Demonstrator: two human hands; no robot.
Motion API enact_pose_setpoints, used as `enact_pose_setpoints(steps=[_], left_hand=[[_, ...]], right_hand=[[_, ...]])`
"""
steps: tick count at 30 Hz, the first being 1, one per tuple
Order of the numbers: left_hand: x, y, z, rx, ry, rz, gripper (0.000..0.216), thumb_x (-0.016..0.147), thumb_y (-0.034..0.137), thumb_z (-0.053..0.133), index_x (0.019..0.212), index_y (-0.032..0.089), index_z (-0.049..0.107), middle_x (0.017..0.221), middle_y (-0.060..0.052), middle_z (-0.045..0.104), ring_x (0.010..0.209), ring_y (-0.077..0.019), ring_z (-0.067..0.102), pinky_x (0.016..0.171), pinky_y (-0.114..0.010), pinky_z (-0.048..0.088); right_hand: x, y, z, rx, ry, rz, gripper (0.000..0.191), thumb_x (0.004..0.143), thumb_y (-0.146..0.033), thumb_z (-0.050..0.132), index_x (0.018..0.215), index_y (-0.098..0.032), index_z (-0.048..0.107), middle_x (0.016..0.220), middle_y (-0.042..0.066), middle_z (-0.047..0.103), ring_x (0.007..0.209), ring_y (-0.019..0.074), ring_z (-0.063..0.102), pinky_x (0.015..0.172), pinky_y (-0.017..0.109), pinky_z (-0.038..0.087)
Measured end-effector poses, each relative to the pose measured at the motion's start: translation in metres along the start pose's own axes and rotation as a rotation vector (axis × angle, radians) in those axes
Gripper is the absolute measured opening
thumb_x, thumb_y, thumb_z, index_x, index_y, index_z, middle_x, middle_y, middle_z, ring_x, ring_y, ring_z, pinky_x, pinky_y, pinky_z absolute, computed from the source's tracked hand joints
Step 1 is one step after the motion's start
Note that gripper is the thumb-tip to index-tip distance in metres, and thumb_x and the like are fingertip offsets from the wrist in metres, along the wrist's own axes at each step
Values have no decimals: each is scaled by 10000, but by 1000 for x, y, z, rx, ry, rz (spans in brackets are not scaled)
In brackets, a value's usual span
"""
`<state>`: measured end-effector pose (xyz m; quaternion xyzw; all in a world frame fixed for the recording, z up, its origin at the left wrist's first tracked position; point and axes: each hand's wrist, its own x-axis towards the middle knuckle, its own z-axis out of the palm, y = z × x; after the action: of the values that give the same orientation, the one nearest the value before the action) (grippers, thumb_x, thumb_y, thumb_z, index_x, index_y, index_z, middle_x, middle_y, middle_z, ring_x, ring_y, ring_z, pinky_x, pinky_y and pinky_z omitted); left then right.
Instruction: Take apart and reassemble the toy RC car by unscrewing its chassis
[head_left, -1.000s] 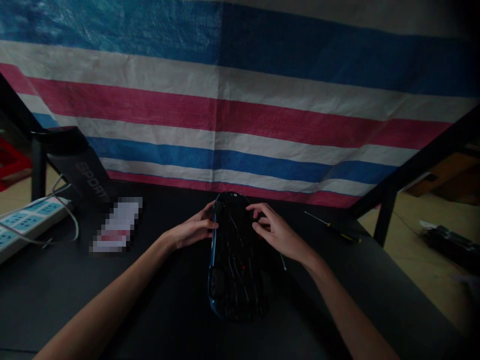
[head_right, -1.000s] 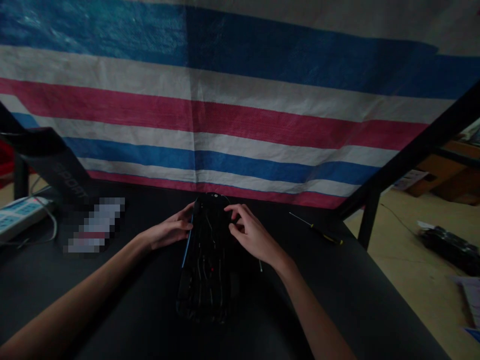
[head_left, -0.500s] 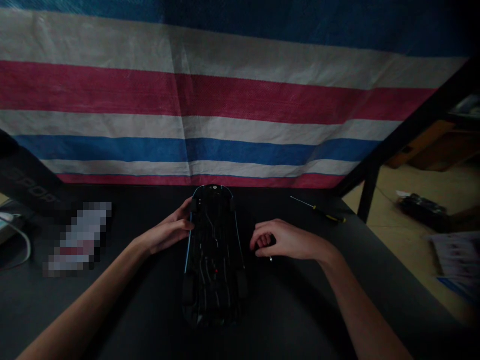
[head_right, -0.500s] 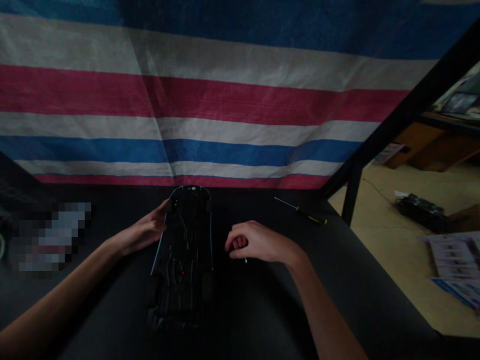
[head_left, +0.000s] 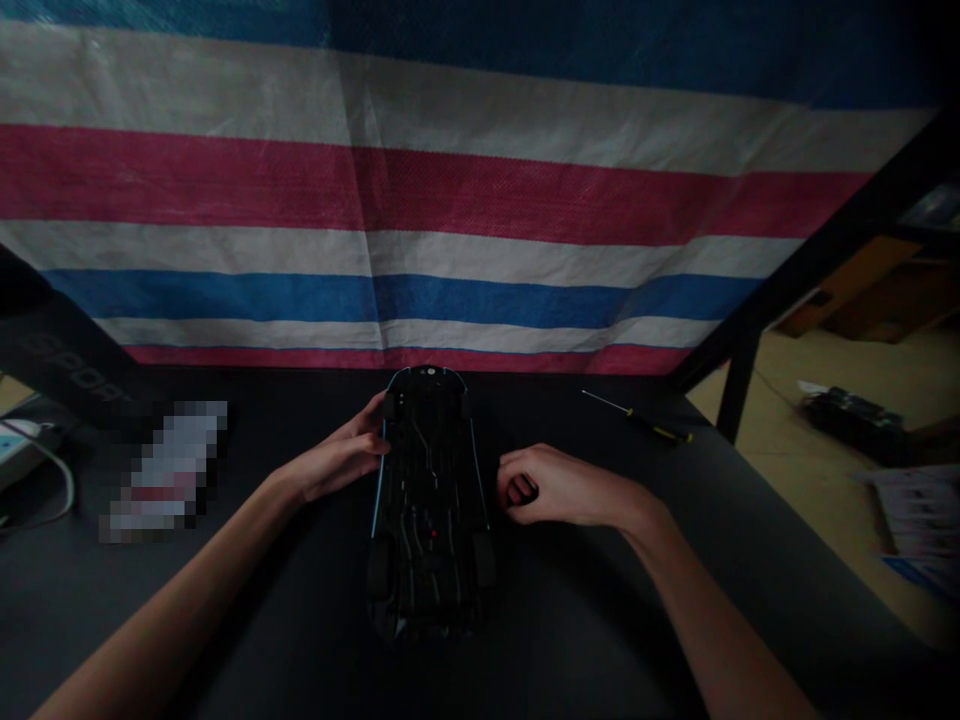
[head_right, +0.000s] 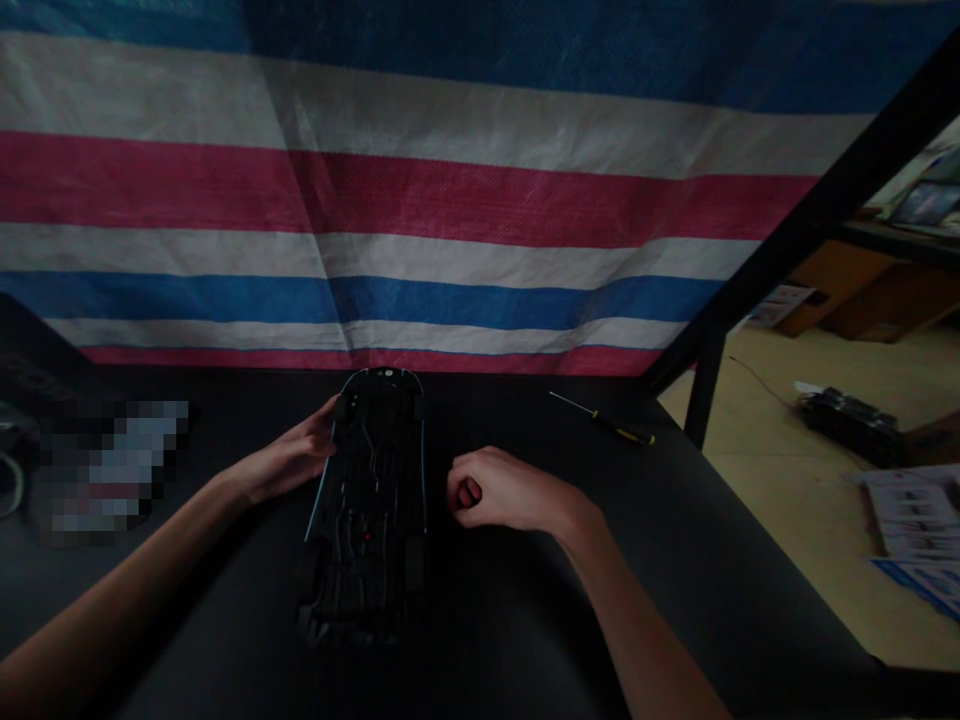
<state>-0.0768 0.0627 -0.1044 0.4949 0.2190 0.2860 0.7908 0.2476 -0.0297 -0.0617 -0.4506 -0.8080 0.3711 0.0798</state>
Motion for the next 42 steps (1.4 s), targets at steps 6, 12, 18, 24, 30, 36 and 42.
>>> enact_pose_setpoints(steps=[6,12,18,24,30,36,42], left_hand=[[0,-4,-6,-30,18,6,824,827,82,643,1562,373,411,1373,-26,632,1085,-176,626,956,-309,497],[0,-3,-5,-16,-24,24,823,837,89,640,1572,377,408,1461,-41,588,1174,-211,617,1012,-355,491],[-2,-2,-2,7,-15,36,818,854,96,637,1582,387,403,1490,-37,570,1231,-220,599,1044,-361,470],[-2,-2,-2,19,-19,48,795,855,107,629,1570,387,423,1499,-34,567,1226,-219,602,1033,-355,476],[-2,-1,-1,14,-20,54,769,853,122,649,1546,392,455,1416,-22,621,1172,-212,623,1002,-344,484],[-3,-4,-8,54,-43,58,802,886,124,607,1603,382,356,1461,-35,595,1207,-215,618,1013,-341,481],[-2,-6,-11,56,-34,60,781,897,142,601,1600,388,364,1501,-36,564,1265,-229,592,1031,-345,480]], right_hand=[[4,-7,6,-43,86,22,67,835,-131,690,827,-195,675,867,3,642,757,136,584,699,272,441],[3,2,1,-56,134,22,76,860,-131,706,897,-193,681,842,-7,619,743,131,564,669,255,432],[-3,4,-6,12,136,27,86,876,-169,735,955,-191,706,844,-9,644,734,128,586,672,245,470],[3,3,0,-28,162,54,63,849,-173,781,898,-197,749,847,-8,666,750,128,628,682,242,462],[5,-1,5,-69,184,67,80,857,-125,742,863,-205,738,844,-12,674,738,126,620,666,248,426],[3,1,0,-17,172,38,107,879,-113,714,940,-200,717,867,-6,691,747,130,645,681,246,471],[7,1,1,-87,153,-21,136,882,-107,736,964,-212,762,915,1,683,793,134,640,723,255,467]])
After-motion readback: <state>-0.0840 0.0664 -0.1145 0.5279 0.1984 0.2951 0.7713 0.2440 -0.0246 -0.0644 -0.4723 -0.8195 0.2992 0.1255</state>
